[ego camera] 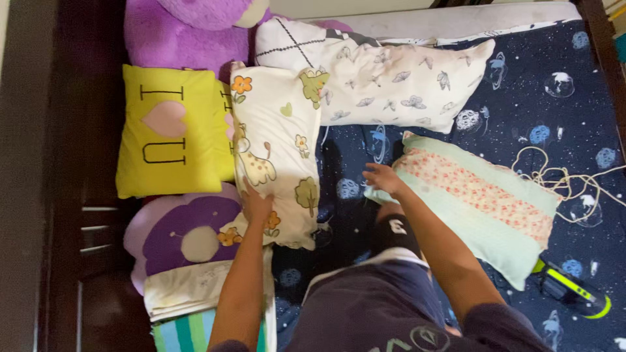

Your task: The person folds a striped towel and places it on the bed, then arranges several pillows and a blanket. The person then picks up a portable vacuum and a tangled cord, coils the cord, and places both items on a nearby storage unit.

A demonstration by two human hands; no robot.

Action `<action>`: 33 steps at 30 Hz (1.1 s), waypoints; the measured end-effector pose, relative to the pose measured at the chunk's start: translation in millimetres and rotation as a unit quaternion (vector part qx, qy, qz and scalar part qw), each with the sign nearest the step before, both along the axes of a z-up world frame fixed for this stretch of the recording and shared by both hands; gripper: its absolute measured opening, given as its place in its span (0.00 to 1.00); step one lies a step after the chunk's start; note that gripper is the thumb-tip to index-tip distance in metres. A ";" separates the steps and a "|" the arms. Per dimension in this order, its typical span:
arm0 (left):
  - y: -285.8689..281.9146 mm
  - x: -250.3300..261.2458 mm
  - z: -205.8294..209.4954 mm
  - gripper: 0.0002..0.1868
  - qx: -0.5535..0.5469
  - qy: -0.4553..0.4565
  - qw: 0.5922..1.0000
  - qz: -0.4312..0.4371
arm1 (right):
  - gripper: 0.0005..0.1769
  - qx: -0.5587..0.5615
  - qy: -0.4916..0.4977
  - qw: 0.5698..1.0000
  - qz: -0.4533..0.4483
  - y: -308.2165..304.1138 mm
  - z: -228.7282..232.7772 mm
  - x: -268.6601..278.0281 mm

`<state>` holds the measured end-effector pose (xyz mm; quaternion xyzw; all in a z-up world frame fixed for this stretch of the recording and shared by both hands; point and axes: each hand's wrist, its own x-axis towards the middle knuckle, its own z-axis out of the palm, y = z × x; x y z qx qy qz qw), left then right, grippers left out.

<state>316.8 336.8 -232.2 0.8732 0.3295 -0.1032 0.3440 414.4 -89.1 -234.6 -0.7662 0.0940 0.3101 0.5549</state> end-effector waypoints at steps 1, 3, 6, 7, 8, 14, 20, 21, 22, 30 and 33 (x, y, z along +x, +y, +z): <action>-0.7 -1.6 -1.9 0.64 -0.009 0.006 1.000 0.009 | 0.36 0.011 0.010 1.000 0.000 1.4 -1.5 7.8; -3.6 -3.0 -6.2 0.62 0.021 -0.014 1.000 0.017 | 0.35 0.000 -0.001 1.000 0.022 1.1 -3.9 27.4; -21.2 0.1 -11.4 0.59 0.088 -0.024 0.994 0.061 | 0.36 0.003 -0.043 0.999 0.027 -16.0 -7.4 63.9; -29.5 4.0 -9.1 0.58 0.115 -0.023 0.990 0.081 | 0.37 0.009 -0.060 0.998 0.022 -26.3 -8.7 76.6; -38.8 11.6 -4.7 0.56 0.202 -0.048 0.975 0.075 | 0.37 0.010 -0.062 0.998 0.001 -37.2 -9.9 94.2; -126.0 77.1 40.6 0.56 0.244 -0.127 0.958 0.080 | 0.52 -0.174 -0.258 0.939 -0.148 -142.4 -21.7 188.6; -213.4 159.6 51.9 0.56 0.199 -0.160 0.966 0.030 | 0.86 -0.397 -0.365 0.819 -0.196 -225.1 -21.8 262.1; -224.3 171.5 46.2 0.57 0.200 -0.154 0.968 0.008 | 0.77 -0.368 -0.324 0.843 -0.220 -232.8 -22.9 276.9; -233.8 183.4 39.9 0.58 0.201 -0.147 0.968 -0.014 | 0.69 -0.338 -0.281 0.865 -0.243 -238.2 -24.3 292.9; -290.1 295.5 -5.3 0.59 0.119 -0.108 0.979 -0.124 | 0.10 0.163 -0.357 0.895 -0.214 -273.8 -1.9 466.4; -289.8 351.0 -1.2 0.58 -0.020 -0.081 0.995 -0.053 | 0.17 0.094 -0.515 0.814 -0.254 -302.4 10.4 517.0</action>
